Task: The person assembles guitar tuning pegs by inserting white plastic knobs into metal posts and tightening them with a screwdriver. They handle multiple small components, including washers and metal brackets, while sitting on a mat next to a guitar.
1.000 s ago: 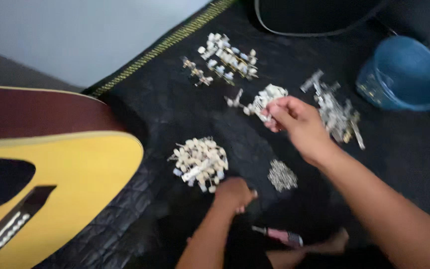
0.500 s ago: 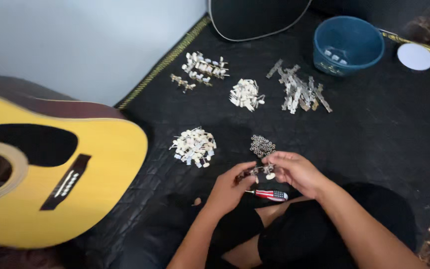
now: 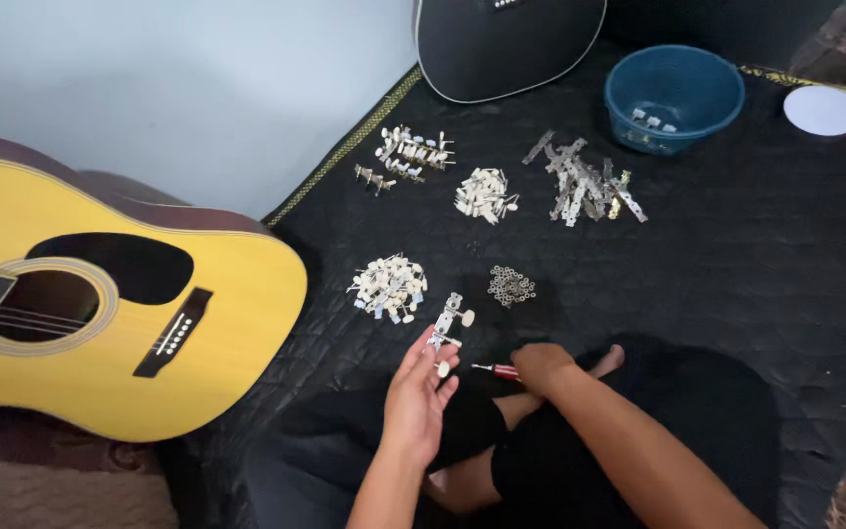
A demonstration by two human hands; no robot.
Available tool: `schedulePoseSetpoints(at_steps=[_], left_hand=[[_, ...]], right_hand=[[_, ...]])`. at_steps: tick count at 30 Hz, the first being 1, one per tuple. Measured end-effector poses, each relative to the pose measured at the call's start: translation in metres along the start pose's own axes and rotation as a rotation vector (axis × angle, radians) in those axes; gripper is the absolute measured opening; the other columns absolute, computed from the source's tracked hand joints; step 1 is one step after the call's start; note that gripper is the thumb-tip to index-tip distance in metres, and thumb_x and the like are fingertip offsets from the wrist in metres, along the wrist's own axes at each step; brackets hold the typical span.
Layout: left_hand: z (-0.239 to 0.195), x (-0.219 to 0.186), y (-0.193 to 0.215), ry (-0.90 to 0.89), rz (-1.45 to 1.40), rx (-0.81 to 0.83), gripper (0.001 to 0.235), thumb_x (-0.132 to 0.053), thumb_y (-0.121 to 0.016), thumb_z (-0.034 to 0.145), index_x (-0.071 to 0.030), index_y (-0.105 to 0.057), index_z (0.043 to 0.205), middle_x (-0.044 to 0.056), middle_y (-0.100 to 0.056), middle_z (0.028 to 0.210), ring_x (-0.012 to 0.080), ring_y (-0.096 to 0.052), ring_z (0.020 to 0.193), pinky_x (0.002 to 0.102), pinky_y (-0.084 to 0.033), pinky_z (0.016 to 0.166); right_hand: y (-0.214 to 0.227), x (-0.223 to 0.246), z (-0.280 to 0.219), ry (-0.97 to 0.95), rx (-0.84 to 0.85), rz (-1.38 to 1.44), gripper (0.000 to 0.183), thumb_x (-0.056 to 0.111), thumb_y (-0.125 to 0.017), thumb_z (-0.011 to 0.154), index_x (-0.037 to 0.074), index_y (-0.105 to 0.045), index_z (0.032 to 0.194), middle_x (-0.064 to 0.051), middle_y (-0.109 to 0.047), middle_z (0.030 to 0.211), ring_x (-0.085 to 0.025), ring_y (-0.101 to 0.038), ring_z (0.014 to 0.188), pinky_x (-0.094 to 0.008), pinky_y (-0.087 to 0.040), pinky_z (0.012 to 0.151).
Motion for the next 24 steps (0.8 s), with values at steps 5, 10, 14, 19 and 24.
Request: schedulePoseSetpoints(at_steps=[5,10,14,19,24], left_hand=[[-0.009,-0.01,-0.005,-0.029,0.014,-0.023,0.045,-0.019,-0.056,0.098,-0.015,-0.062,0.143,0.014,-0.075,0.116,0.0089,-0.06,0.091,0.022,-0.042,0.068],[0.006,-0.028,-0.017,-0.035,0.098,-0.055,0.042,-0.017,-0.054,0.099,-0.017,-0.063,0.14,0.01,-0.077,0.111,0.0031,-0.051,0.08,0.021,-0.034,0.066],[0.048,-0.032,-0.037,0.014,0.258,0.08,0.041,-0.016,-0.055,0.099,-0.015,-0.063,0.139,0.006,-0.076,0.107,0.0065,-0.059,0.094,0.022,-0.043,0.073],[0.111,-0.003,-0.046,0.022,0.296,0.272,0.034,-0.015,-0.055,0.098,-0.011,-0.064,0.13,0.009,-0.071,0.112,0.0116,-0.062,0.101,0.024,-0.047,0.073],[0.156,0.011,-0.033,0.01,0.406,0.208,0.039,-0.026,-0.065,0.091,-0.011,-0.064,0.127,0.003,-0.063,0.123,0.0126,-0.06,0.105,0.031,-0.056,0.08]], right_hand=[[0.062,0.014,-0.043,-0.048,-0.017,0.12,0.035,0.03,-0.059,0.088,0.014,-0.062,0.12,-0.011,-0.067,0.12,-0.033,-0.067,0.108,-0.045,-0.055,0.087],[0.144,0.01,-0.088,-0.24,-0.129,0.93,0.029,0.042,-0.049,0.086,0.017,-0.055,0.1,-0.008,-0.069,0.085,-0.022,-0.065,0.077,-0.036,-0.045,0.069],[0.166,0.001,-0.081,-0.036,-0.483,1.575,0.013,0.023,-0.062,0.094,0.012,-0.056,0.099,-0.003,-0.055,0.077,-0.015,-0.053,0.066,-0.03,-0.044,0.061],[0.175,-0.007,-0.065,-0.087,-0.617,1.437,0.015,0.019,-0.073,0.089,0.014,-0.061,0.096,-0.001,-0.061,0.069,-0.01,-0.052,0.058,-0.027,-0.044,0.053],[0.211,-0.002,-0.056,-0.158,-0.411,1.284,0.02,0.023,-0.072,0.087,0.016,-0.068,0.105,0.002,-0.074,0.093,-0.009,-0.064,0.086,-0.03,-0.049,0.078]])
Point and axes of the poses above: each hand's wrist, its own z-axis towards the middle knuckle, its own y-axis out of the back of the hand, x = y × z, the point moved 4 cm from there along z, towards the middle knuckle
